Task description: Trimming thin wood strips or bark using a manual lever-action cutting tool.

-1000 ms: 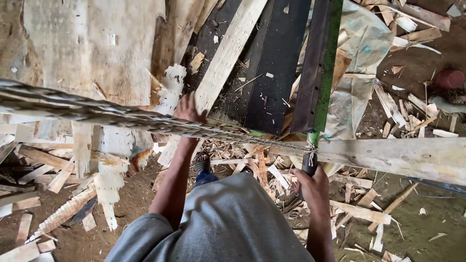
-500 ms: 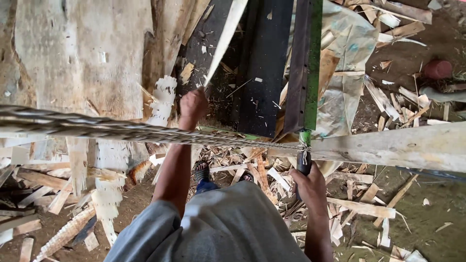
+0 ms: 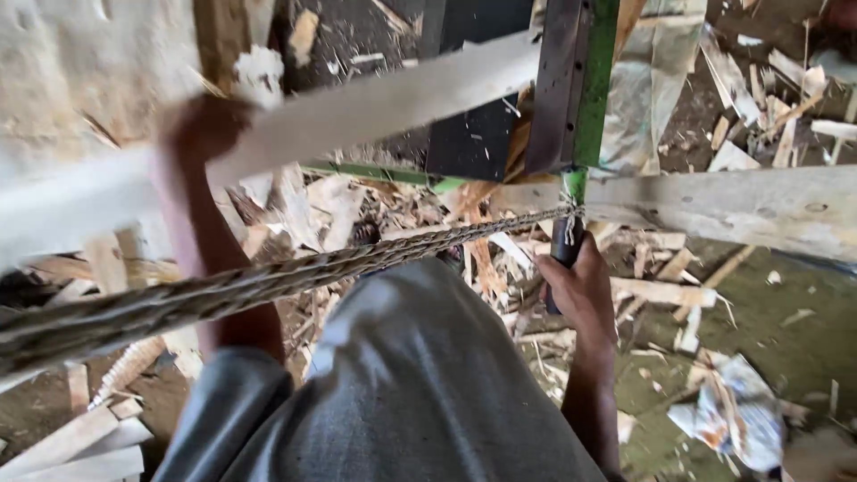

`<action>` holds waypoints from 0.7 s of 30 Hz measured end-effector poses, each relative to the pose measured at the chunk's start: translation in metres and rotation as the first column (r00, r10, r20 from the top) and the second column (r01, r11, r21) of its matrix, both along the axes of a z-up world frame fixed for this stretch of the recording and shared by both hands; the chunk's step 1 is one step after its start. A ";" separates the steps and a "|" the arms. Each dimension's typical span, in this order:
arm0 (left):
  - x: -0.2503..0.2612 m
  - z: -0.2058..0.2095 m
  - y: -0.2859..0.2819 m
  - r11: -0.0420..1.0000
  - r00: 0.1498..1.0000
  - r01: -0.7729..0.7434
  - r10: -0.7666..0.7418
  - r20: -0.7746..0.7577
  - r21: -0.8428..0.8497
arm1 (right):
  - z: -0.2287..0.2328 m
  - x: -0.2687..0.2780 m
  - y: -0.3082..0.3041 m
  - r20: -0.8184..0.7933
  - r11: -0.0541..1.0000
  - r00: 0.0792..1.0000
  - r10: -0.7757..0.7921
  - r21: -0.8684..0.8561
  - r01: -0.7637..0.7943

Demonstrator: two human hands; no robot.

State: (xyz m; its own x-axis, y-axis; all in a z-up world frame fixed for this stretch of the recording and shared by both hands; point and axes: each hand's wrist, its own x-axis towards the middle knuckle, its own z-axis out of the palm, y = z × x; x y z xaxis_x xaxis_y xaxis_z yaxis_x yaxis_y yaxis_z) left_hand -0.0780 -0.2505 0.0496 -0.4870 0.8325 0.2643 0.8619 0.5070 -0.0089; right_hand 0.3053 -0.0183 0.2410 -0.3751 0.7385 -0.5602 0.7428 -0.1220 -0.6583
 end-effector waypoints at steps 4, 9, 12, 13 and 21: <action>-0.003 0.012 0.008 0.998 0.996 0.018 -0.024 0.089 0.068 | -0.039 0.005 -0.001 -0.015 0.996 0.998 0.054 0.074 -0.053; 0.005 -0.022 -0.017 0.986 0.986 0.066 -0.087 0.140 0.151 | -0.017 -0.006 -0.011 0.135 0.999 0.991 -0.019 0.032 0.015; -0.063 0.024 0.018 0.979 0.974 0.121 -0.149 0.168 0.165 | 0.034 -0.009 -0.016 0.144 0.990 0.987 -0.076 0.128 0.058; -0.073 0.031 0.027 0.975 0.969 0.145 -0.175 0.177 0.171 | 0.037 -0.005 -0.015 0.144 0.990 0.985 -0.099 0.118 0.082; -0.126 0.048 0.080 0.930 0.919 0.237 -0.308 0.246 0.280 | -0.144 0.012 -0.011 0.103 0.987 0.986 -0.128 0.108 0.117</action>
